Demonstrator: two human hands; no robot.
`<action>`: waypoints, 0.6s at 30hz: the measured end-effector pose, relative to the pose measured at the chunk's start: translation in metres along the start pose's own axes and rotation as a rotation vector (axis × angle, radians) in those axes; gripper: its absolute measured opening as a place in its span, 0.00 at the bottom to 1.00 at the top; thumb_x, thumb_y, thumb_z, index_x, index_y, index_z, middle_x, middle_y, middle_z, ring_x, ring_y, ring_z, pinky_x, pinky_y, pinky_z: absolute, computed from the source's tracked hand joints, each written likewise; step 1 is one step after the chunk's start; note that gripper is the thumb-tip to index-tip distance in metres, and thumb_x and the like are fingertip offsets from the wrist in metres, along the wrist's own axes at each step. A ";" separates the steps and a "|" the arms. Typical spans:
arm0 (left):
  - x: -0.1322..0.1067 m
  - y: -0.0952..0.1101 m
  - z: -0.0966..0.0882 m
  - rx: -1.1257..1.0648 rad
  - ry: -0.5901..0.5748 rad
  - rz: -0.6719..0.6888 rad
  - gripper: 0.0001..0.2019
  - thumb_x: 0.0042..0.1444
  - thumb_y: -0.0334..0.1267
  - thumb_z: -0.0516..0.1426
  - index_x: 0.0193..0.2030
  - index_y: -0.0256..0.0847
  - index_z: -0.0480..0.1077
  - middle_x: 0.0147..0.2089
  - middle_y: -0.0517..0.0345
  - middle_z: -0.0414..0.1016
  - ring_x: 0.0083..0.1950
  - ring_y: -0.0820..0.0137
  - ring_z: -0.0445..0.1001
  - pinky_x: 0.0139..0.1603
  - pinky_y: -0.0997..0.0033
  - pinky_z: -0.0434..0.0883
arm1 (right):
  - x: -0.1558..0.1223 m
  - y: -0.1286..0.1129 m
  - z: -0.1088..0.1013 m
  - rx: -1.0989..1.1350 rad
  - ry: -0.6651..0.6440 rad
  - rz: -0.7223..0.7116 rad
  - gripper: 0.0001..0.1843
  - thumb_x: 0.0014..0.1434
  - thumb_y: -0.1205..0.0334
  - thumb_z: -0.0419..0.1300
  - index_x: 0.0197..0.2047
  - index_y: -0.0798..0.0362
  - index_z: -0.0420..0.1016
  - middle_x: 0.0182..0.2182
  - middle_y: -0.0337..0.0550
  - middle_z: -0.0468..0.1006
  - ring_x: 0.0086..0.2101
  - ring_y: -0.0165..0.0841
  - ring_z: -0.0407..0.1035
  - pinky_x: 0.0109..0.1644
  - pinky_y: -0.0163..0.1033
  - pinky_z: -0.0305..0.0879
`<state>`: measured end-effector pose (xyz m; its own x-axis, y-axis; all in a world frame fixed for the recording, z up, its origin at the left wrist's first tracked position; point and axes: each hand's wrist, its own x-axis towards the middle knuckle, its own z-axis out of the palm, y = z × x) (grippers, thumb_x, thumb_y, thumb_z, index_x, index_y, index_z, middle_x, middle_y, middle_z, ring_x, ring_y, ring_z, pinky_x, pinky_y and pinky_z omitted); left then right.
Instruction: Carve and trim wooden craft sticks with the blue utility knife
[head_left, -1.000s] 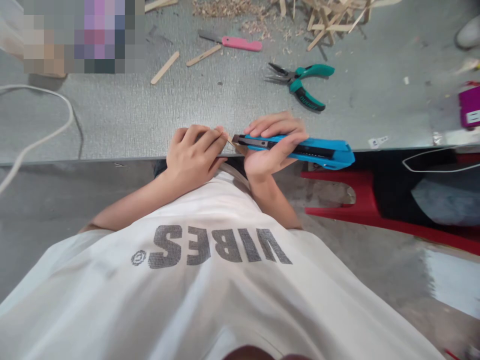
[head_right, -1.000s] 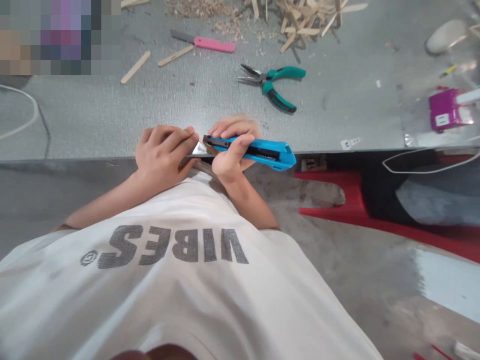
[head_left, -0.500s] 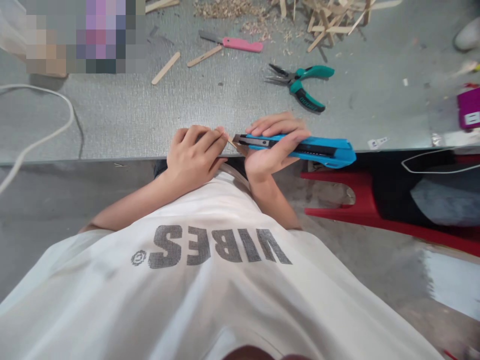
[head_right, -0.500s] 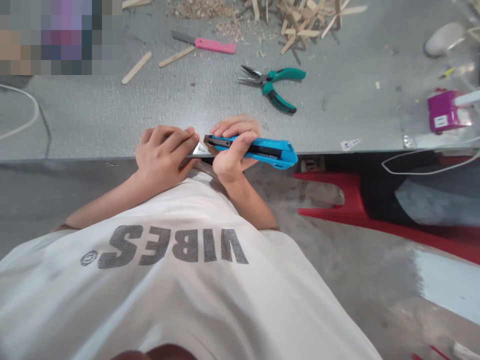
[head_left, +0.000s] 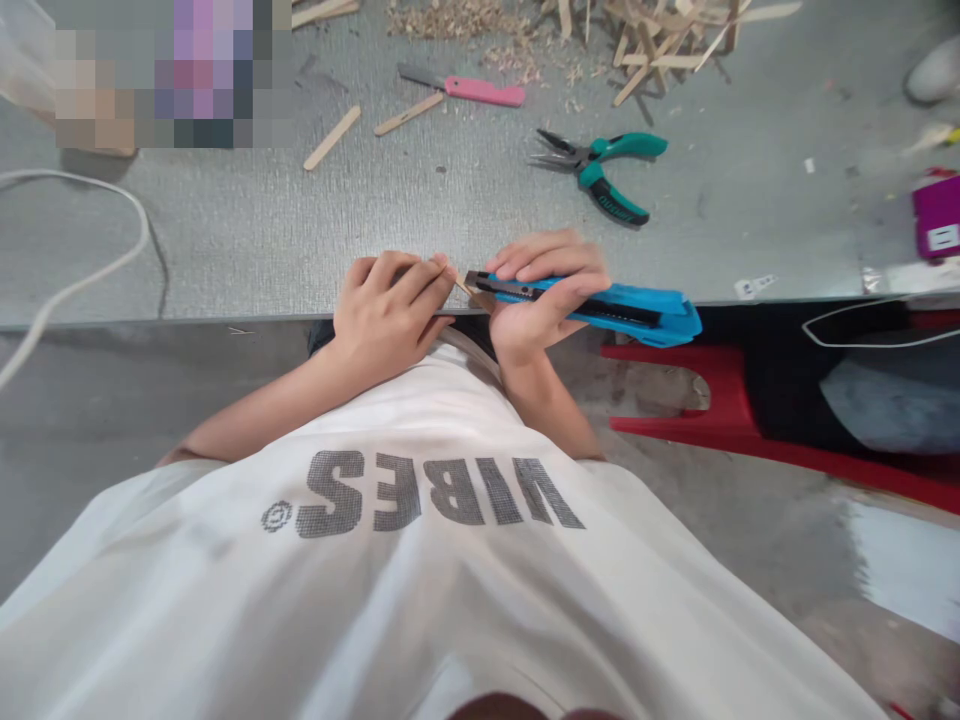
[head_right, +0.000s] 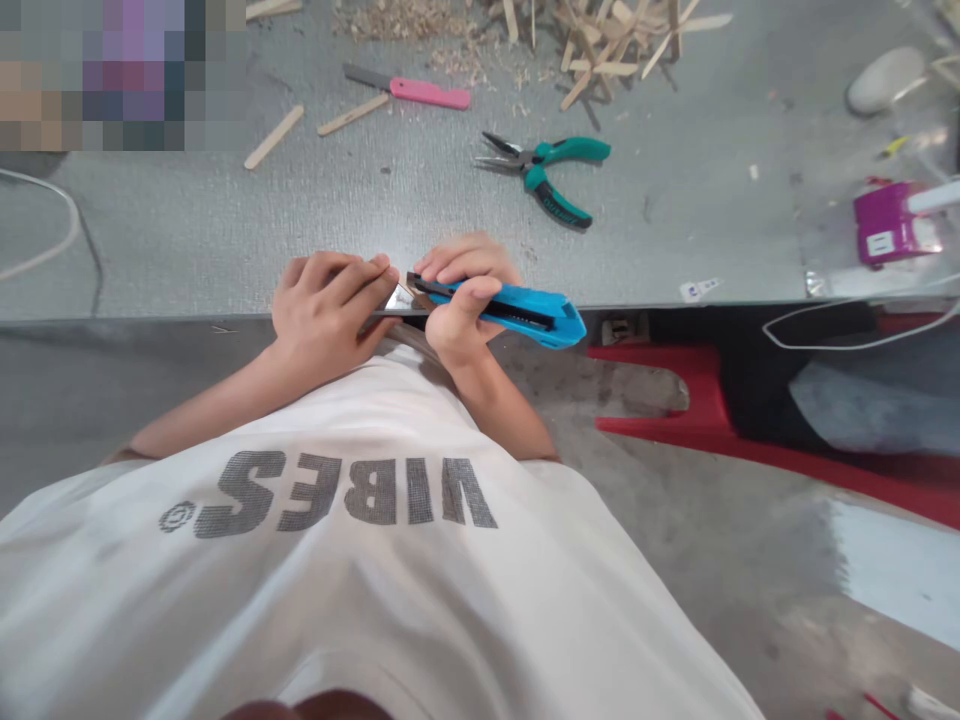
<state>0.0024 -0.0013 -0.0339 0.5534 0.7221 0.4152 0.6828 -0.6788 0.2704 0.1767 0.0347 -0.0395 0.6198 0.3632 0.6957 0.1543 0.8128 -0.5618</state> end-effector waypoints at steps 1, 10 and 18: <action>0.000 0.000 0.000 -0.004 -0.003 -0.001 0.27 0.84 0.59 0.54 0.76 0.48 0.81 0.73 0.40 0.87 0.70 0.42 0.81 0.68 0.39 0.73 | 0.000 0.000 -0.001 0.011 -0.039 -0.002 0.36 0.84 0.29 0.57 0.31 0.47 0.65 0.24 0.31 0.62 0.22 0.29 0.67 0.27 0.38 0.68; 0.001 -0.001 0.000 0.018 0.015 0.015 0.27 0.84 0.59 0.54 0.75 0.48 0.81 0.71 0.41 0.88 0.69 0.42 0.82 0.67 0.40 0.74 | -0.001 0.006 -0.015 0.042 -0.137 0.039 0.37 0.80 0.29 0.62 0.29 0.48 0.64 0.23 0.31 0.67 0.24 0.31 0.74 0.28 0.40 0.74; 0.001 -0.002 0.001 -0.007 0.003 0.005 0.27 0.83 0.58 0.55 0.75 0.49 0.81 0.73 0.40 0.87 0.70 0.42 0.81 0.69 0.39 0.73 | 0.000 0.007 -0.007 0.018 -0.041 -0.014 0.37 0.81 0.32 0.60 0.26 0.47 0.63 0.19 0.32 0.66 0.19 0.30 0.68 0.21 0.38 0.65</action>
<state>0.0018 0.0006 -0.0348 0.5551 0.7183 0.4193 0.6766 -0.6832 0.2747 0.1829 0.0376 -0.0467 0.5855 0.3694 0.7216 0.1493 0.8258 -0.5439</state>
